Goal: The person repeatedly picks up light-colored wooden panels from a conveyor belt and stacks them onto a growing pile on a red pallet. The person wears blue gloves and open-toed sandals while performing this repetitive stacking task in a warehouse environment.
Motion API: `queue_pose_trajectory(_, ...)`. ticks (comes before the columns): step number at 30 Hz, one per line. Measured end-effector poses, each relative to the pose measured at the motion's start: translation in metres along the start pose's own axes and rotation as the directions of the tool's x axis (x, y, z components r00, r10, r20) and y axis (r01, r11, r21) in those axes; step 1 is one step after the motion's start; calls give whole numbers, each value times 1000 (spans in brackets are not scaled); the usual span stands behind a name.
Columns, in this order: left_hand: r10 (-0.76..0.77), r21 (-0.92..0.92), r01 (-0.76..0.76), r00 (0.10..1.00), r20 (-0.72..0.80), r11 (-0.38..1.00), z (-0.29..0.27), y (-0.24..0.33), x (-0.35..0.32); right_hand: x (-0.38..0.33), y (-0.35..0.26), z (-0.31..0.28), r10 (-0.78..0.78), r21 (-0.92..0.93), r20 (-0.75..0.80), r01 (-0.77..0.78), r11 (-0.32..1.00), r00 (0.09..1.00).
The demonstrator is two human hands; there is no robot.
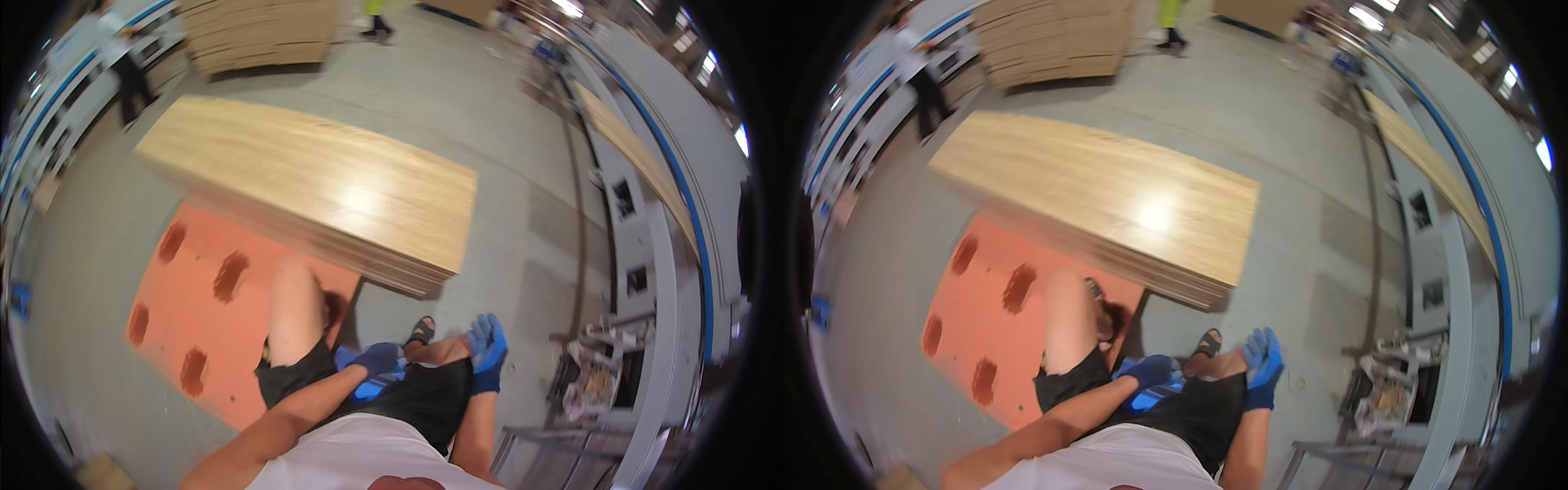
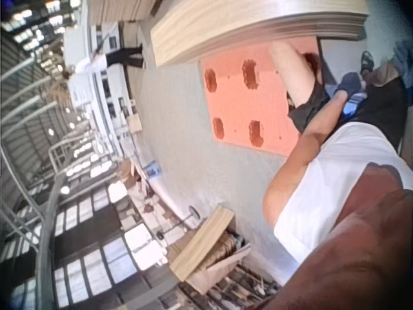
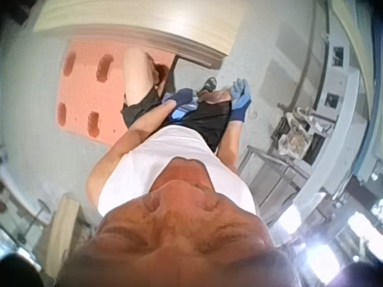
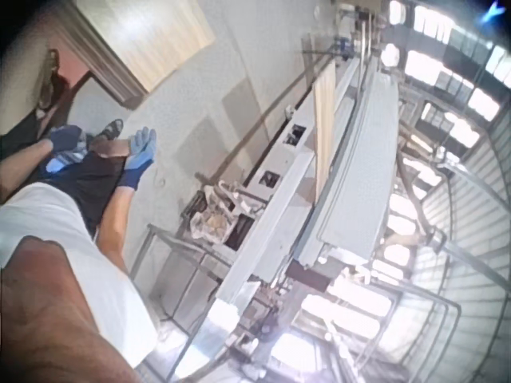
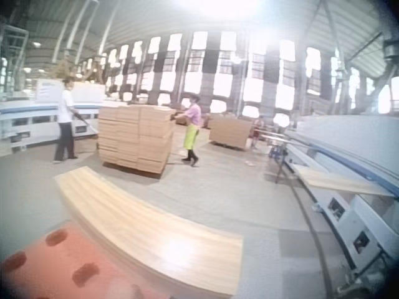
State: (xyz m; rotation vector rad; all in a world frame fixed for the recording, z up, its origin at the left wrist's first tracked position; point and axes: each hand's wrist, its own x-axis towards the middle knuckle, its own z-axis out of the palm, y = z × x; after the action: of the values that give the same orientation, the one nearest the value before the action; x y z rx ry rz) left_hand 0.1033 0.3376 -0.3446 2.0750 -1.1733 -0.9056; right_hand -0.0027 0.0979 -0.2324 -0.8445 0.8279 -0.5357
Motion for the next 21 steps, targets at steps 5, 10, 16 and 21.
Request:
queue_pose_trajectory(5,25,-38,-26,999,-34,999,-24,32,3,3,8,-7,-26,10,4,26,1000,1000)
queue_pose_trajectory(10,-32,-122,27,999,-40,992,-26,27,-8,3,8,13,19,71,-4,-19,997,1000)
queue_pose_trajectory(16,-144,-275,122,988,-60,954,-24,-4,-7,30,-7,9,-29,259,32,19,966,999)
queue_pose_trajectory(21,-99,-672,-5,988,-116,741,-80,62,36,37,-49,-16,-103,321,19,91,943,995)
